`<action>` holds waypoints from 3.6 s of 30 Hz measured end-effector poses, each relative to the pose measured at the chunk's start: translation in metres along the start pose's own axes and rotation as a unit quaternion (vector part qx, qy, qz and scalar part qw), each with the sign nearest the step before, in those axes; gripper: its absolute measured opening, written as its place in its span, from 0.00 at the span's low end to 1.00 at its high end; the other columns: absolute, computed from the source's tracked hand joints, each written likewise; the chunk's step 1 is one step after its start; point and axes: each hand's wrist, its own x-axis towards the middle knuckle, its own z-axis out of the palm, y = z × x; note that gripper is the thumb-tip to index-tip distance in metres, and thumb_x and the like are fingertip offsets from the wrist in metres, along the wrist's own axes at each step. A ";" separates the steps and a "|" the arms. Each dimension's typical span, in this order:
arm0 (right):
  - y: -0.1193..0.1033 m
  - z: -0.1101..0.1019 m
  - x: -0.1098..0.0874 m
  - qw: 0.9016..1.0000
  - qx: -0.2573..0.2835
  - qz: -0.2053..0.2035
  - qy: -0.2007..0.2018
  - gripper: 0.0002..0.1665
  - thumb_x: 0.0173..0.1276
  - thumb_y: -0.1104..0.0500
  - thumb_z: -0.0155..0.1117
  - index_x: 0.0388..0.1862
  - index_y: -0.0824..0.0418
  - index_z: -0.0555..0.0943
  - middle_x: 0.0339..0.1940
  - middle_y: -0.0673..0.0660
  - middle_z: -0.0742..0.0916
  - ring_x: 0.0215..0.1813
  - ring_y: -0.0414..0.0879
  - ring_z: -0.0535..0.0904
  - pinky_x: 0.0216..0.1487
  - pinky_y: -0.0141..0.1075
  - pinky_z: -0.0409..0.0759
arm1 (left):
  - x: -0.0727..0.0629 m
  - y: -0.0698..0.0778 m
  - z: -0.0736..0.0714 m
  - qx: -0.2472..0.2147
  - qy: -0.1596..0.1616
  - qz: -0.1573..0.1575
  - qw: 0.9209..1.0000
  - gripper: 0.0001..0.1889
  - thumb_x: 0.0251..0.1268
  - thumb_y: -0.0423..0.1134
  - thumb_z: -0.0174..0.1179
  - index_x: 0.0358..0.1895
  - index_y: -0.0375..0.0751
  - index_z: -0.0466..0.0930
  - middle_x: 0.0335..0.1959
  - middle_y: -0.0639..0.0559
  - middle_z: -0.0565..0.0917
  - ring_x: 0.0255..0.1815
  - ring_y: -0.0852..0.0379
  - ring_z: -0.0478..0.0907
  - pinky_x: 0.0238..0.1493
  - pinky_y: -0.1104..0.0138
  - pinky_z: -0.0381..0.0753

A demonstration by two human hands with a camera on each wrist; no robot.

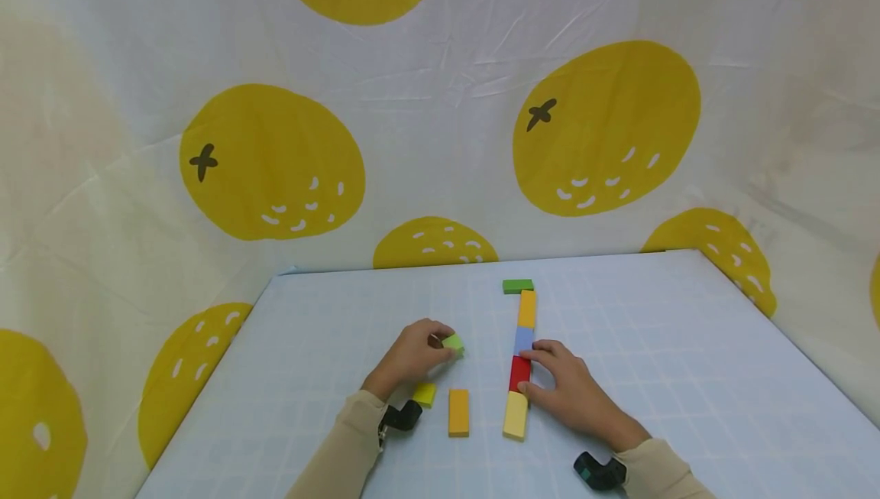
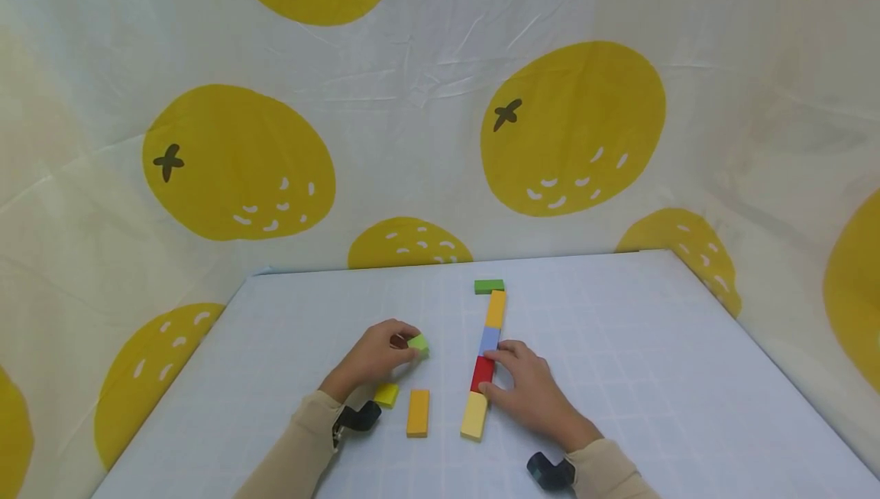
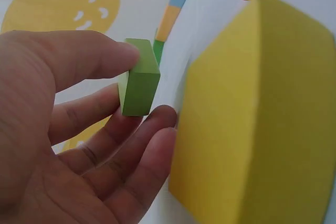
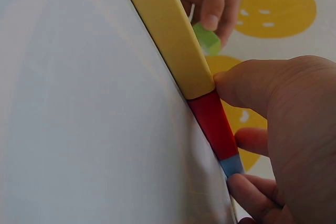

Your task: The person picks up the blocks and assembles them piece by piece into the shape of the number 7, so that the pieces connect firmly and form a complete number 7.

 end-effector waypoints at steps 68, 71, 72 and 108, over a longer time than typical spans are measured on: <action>-0.006 -0.003 -0.003 0.999 -0.032 -0.003 0.001 0.36 0.64 0.39 0.70 0.68 0.51 0.77 0.73 0.58 0.71 0.71 0.58 0.65 0.63 0.63 0.70 | 0.002 0.002 0.009 -0.038 0.005 -0.014 0.999 0.17 0.65 0.43 0.66 0.57 0.52 0.84 0.49 0.62 0.83 0.43 0.57 0.77 0.45 0.61 0.80; -0.007 -0.003 -0.004 0.999 -0.032 0.002 -0.002 0.37 0.64 0.39 0.70 0.69 0.51 0.77 0.74 0.58 0.70 0.72 0.59 0.64 0.63 0.63 0.70 | 0.002 0.003 0.010 -0.035 0.007 -0.012 0.999 0.17 0.65 0.42 0.66 0.57 0.52 0.84 0.49 0.62 0.83 0.43 0.57 0.77 0.45 0.62 0.80; -0.008 -0.003 -0.004 0.999 -0.032 0.004 -0.003 0.37 0.64 0.39 0.70 0.69 0.51 0.76 0.74 0.58 0.70 0.73 0.59 0.64 0.64 0.64 0.70 | 0.002 0.003 0.010 -0.034 0.006 -0.010 0.999 0.17 0.65 0.42 0.66 0.57 0.51 0.84 0.49 0.61 0.83 0.43 0.57 0.77 0.45 0.62 0.80; -0.005 -0.002 -0.005 0.998 -0.060 -0.005 -0.020 0.43 0.62 0.31 0.67 0.72 0.49 0.74 0.75 0.56 0.70 0.74 0.57 0.63 0.66 0.62 0.68 | 0.044 0.011 0.000 -0.012 -0.028 -0.002 1.000 0.18 0.65 0.43 0.66 0.58 0.50 0.84 0.49 0.63 0.83 0.46 0.57 0.77 0.46 0.60 0.79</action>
